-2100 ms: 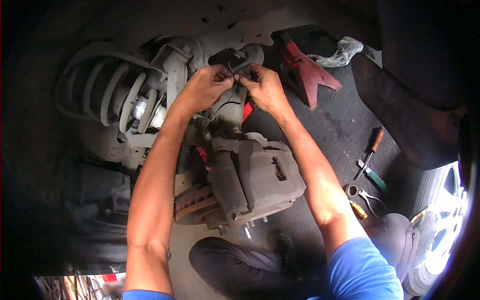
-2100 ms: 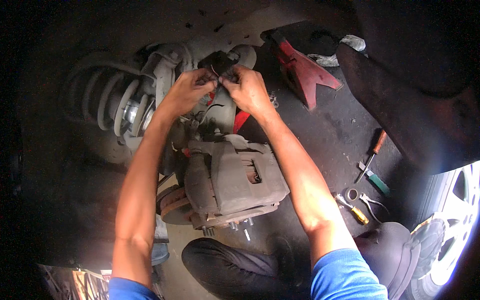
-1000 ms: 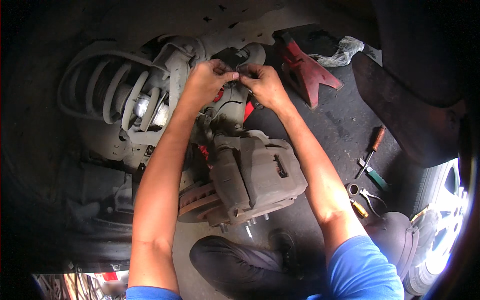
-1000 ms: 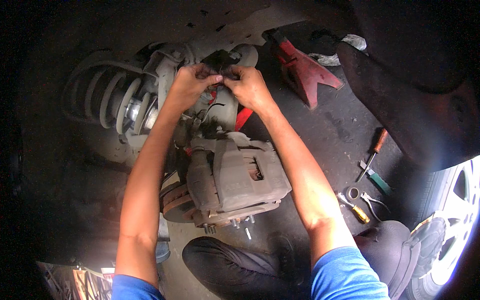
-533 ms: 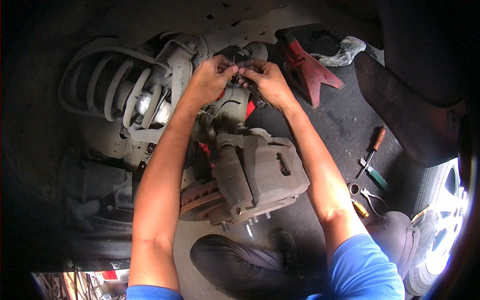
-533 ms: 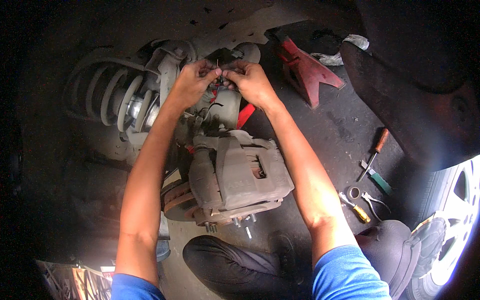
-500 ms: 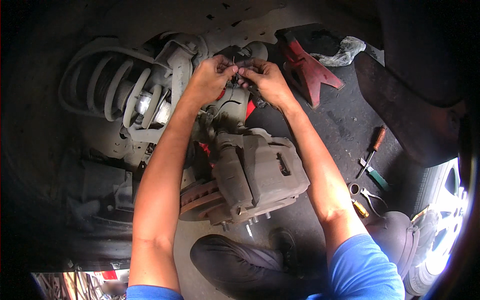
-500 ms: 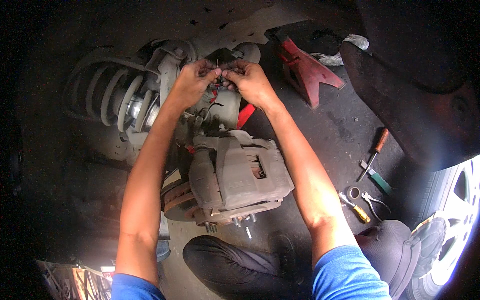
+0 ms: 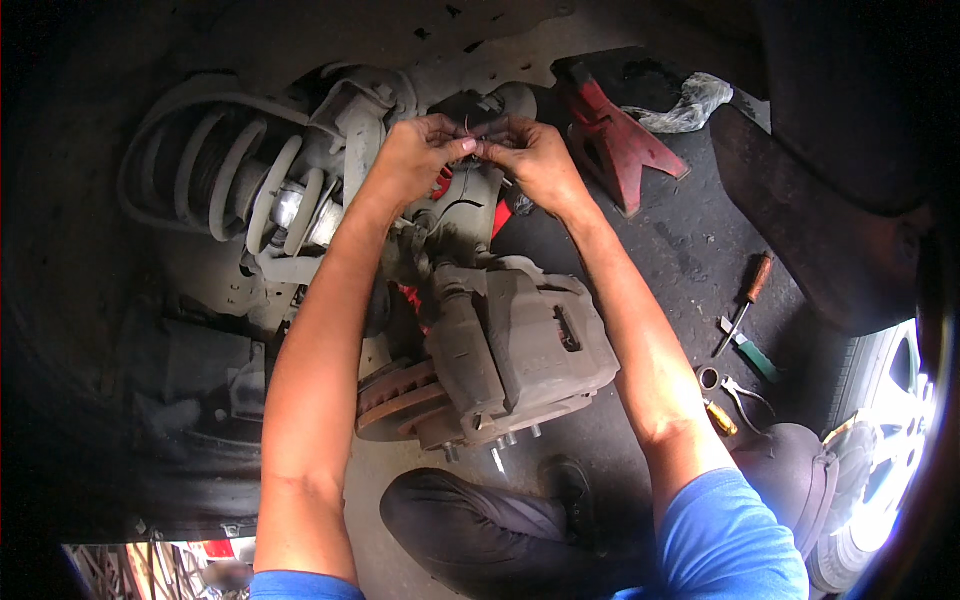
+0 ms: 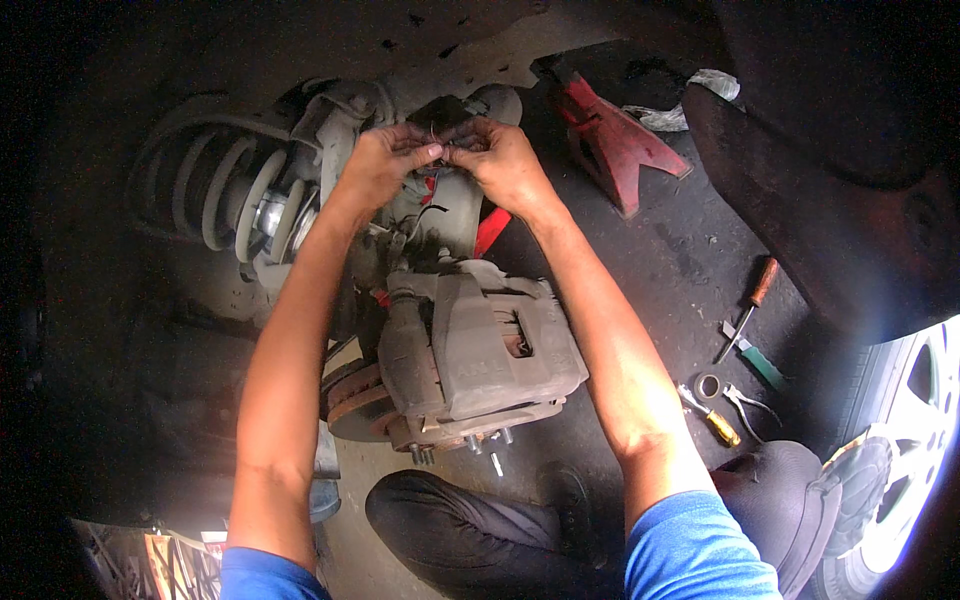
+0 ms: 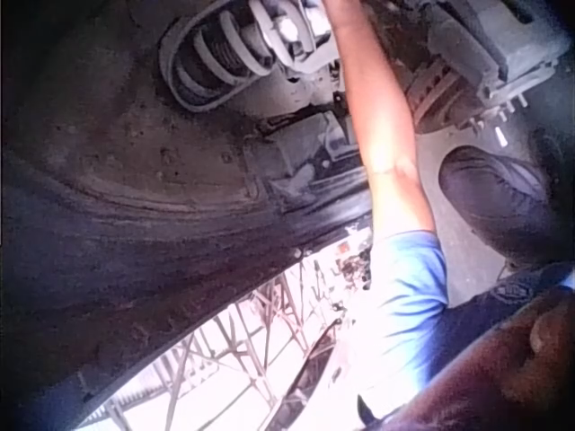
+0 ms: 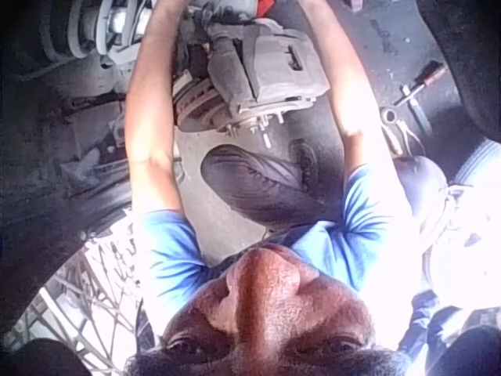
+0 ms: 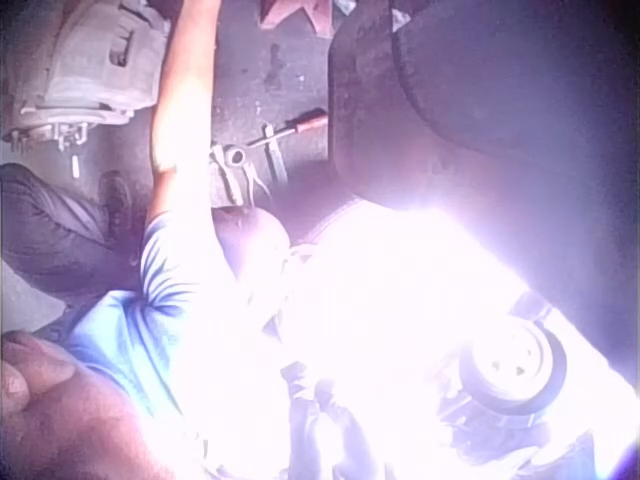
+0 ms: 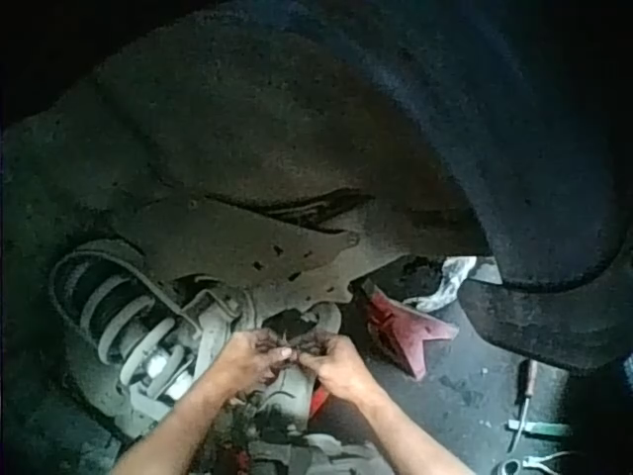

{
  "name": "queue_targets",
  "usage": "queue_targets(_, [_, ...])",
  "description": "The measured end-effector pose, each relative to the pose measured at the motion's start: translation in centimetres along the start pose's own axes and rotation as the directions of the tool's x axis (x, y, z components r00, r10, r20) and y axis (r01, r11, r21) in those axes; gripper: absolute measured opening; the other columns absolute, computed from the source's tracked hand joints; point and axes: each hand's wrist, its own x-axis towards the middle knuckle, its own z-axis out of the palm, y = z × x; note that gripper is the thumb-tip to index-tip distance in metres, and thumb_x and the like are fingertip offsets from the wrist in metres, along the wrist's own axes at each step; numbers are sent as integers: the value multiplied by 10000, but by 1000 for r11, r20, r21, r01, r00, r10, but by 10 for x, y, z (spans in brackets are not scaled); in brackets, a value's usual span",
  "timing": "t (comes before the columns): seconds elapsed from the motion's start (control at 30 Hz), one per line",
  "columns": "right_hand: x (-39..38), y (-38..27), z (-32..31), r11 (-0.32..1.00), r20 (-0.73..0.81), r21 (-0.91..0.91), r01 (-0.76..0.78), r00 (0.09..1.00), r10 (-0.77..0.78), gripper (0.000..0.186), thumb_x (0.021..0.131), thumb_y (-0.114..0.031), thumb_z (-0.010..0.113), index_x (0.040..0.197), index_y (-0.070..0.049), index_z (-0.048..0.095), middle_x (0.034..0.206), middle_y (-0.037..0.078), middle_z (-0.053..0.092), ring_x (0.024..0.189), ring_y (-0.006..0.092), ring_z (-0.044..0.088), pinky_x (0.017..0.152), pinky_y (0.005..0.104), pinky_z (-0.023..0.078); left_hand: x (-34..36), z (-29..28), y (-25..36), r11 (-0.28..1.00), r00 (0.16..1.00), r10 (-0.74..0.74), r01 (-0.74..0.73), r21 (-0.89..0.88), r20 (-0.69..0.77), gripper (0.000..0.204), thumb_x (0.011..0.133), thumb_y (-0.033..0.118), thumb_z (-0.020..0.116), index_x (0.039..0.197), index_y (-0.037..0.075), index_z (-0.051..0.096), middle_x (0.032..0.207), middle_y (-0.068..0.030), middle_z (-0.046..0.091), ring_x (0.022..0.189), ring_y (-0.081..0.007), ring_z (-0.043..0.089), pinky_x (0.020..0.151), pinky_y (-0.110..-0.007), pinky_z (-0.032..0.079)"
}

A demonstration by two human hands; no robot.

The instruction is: Inspecting and repairing the brake sensor wiring and associated components on a vehicle.

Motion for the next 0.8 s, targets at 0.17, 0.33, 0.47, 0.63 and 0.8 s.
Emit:
queue_targets(0.17, [1, -1, -1, 997, -35, 5, -76, 996, 76, 216, 1004, -75, 759, 1170, 61, 730, 1037, 102, 796, 969, 139, 730, 891, 288, 570, 1, 5, 1, 997, 998, 61, -60, 39, -5, 262, 1028, 134, 759, 1176, -77, 715, 1084, -103, 774, 1013, -159, 683, 946, -313, 530])
queue_targets(0.33, [0, 1, -2, 997, -57, 77, -29, 998, 34, 227, 997, -69, 764, 1167, 73, 717, 997, 95, 787, 878, 121, 715, 814, 264, 564, -1, 12, 2, 996, 996, 83, -84, -20, -6, 215, 1060, 125, 713, 1151, -68, 693, 1067, -88, 749, 1022, -151, 666, 954, -312, 519])
queue_targets(0.47, [-3, 0, -3, 998, -84, 49, -48, 995, 52, 225, 994, -66, 766, 1161, 75, 715, 985, 89, 782, 862, 116, 708, 797, 266, 560, -2, 11, 5, 995, 995, 98, -98, -11, 10, 216, 1065, 131, 710, 1164, -61, 693, 1068, -85, 746, 1020, -149, 667, 950, -312, 521])
queue_targets(0.63, [-3, 1, -3, 997, -59, 48, -58, 996, 61, 212, 1002, -80, 763, 1177, 36, 729, 970, 71, 774, 874, 108, 688, 803, 282, 553, 0, 6, 1, 996, 995, 90, -90, -2, 38, 229, 1063, 138, 715, 1189, -53, 699, 1091, -86, 751, 1030, -150, 672, 959, -315, 529])
queue_targets(0.8, [1, 3, -5, 998, -59, -55, -20, 998, 17, 225, 1003, -88, 771, 1198, 14, 726, 1010, 85, 773, 886, 114, 685, 808, 294, 557, -4, 7, 3, 995, 999, 30, -27, -94, 32, 269, 1041, 151, 752, 1217, -48, 711, 1134, -94, 763, 1050, -149, 689, 984, -314, 538])
